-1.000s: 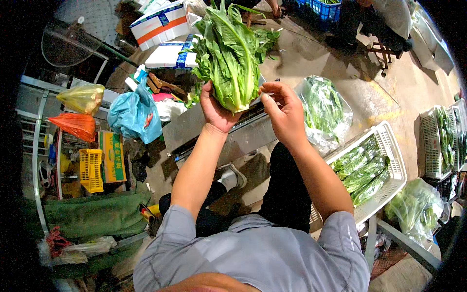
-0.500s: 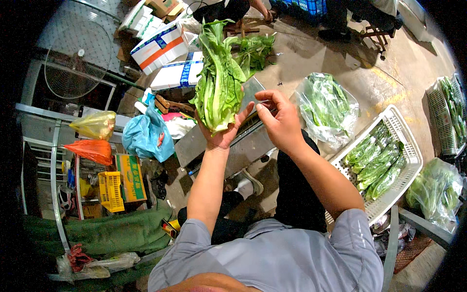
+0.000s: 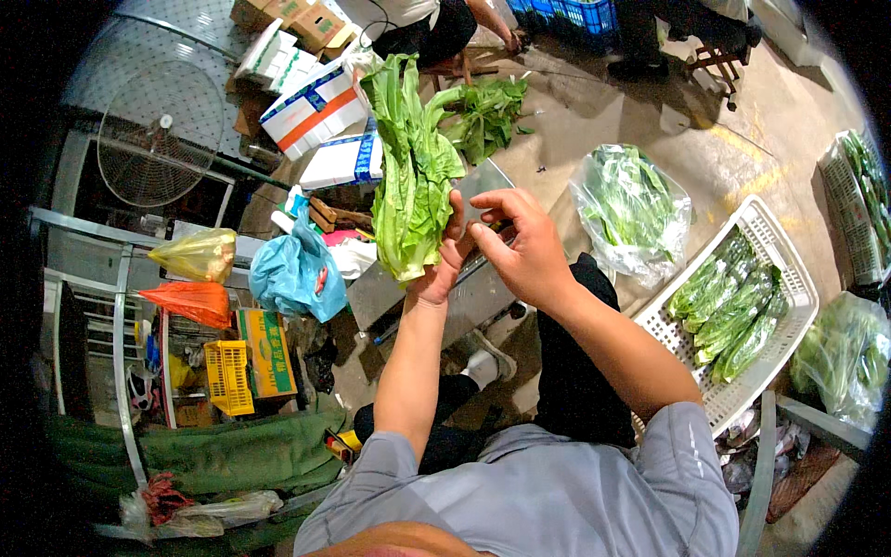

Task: The person repeatedly picks up bunches of leafy green vegetables from a white basket, places them on a stainless steel counter, and wraps them in clear plastic film using a manual sealing machine. The wrapped vegetables are then placed into a white basket.

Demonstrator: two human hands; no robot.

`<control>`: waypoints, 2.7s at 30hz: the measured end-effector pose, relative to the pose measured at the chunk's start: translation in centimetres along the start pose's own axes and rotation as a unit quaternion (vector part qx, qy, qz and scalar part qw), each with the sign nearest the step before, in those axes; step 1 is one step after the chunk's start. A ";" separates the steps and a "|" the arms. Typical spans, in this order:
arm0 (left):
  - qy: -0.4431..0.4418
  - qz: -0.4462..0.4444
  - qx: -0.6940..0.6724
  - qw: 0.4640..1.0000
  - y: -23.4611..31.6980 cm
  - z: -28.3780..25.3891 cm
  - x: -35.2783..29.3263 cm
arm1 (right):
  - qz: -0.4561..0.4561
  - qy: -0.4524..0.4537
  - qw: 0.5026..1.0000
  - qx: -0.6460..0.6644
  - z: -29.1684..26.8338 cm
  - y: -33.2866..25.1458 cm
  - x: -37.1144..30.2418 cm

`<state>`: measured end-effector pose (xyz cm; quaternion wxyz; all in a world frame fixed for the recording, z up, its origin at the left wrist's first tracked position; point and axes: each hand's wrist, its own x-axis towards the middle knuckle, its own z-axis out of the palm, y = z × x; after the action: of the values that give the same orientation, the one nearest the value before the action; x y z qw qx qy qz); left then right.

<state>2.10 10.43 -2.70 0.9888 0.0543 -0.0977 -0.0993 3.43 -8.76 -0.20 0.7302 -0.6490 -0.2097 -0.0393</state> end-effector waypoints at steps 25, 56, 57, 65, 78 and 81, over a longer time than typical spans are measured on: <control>0.192 -0.051 0.549 0.812 -2.4 4.5 1.2 | 0.163 0.063 0.973 0.153 -1.1 2.6 0.8; 0.104 0.011 0.740 0.664 -11.7 2.9 0.9 | 0.107 0.008 0.735 0.670 -10.0 9.1 -3.3; 0.109 0.013 0.742 0.662 -11.8 2.8 1.0 | 0.091 0.017 0.747 0.658 -10.3 9.9 -3.6; 0.128 0.000 0.728 0.673 -11.8 2.5 1.2 | 0.132 0.069 0.747 0.648 -10.8 13.6 -4.4; 0.135 -0.004 0.692 0.709 -12.8 2.4 -0.5 | 0.148 0.022 0.736 0.660 -10.4 11.2 -4.2; 0.152 -0.021 0.658 0.737 -13.1 2.8 -2.3 | 0.153 0.027 0.748 0.645 -10.6 11.2 -3.8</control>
<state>-3.12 -2.09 -2.08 0.7059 0.7078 0.0139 -0.0216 6.32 -18.08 -12.72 0.9766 -0.0457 -0.0634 0.2006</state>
